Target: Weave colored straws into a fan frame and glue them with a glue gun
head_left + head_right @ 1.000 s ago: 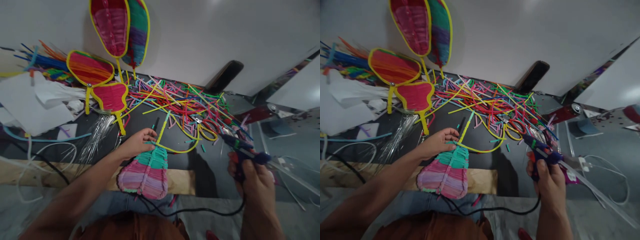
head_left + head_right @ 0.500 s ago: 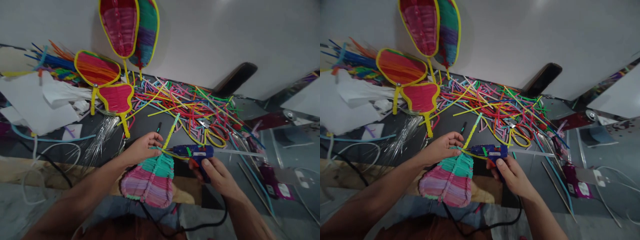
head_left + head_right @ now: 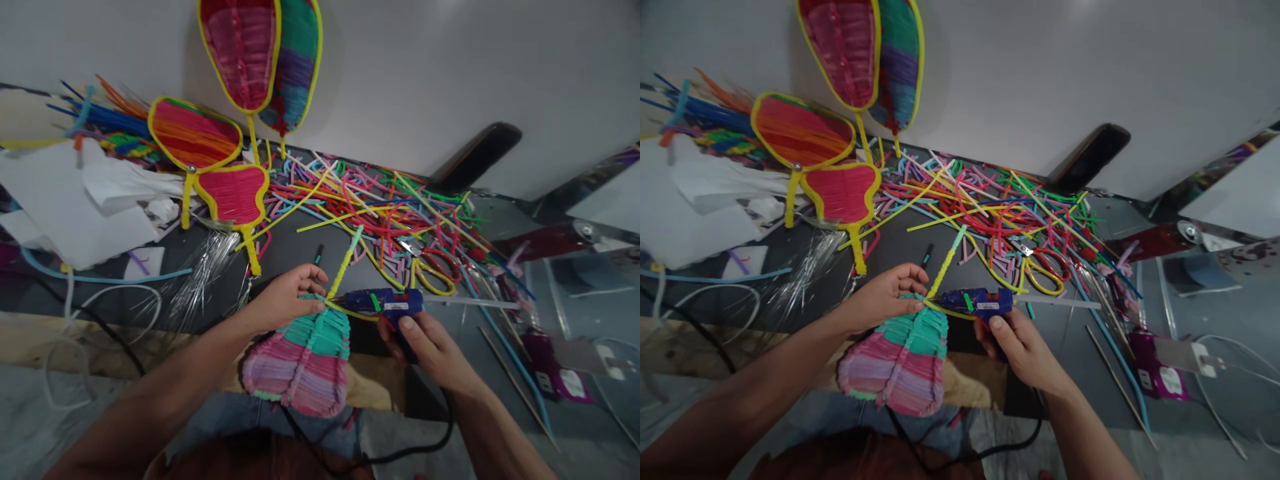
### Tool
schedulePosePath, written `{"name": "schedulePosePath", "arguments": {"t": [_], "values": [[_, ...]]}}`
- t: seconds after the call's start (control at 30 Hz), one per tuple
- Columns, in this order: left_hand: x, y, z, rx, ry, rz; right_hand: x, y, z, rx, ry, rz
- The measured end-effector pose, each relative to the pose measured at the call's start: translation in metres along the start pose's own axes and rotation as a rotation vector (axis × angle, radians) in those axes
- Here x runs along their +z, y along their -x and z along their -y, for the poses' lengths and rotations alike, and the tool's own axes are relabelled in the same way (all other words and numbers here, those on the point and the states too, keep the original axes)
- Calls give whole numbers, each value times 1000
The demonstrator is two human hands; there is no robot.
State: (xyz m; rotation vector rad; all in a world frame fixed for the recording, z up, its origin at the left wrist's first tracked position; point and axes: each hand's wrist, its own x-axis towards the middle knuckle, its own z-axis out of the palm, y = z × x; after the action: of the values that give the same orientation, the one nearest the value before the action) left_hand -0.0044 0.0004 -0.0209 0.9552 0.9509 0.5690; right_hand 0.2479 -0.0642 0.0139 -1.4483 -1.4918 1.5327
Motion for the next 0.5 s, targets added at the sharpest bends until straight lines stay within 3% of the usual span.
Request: {"name": "schedulePosePath", "arguments": {"t": [0.5], "values": [[-1, -1, 3, 6, -12, 4, 0, 0, -6, -45, 45, 25]]}}
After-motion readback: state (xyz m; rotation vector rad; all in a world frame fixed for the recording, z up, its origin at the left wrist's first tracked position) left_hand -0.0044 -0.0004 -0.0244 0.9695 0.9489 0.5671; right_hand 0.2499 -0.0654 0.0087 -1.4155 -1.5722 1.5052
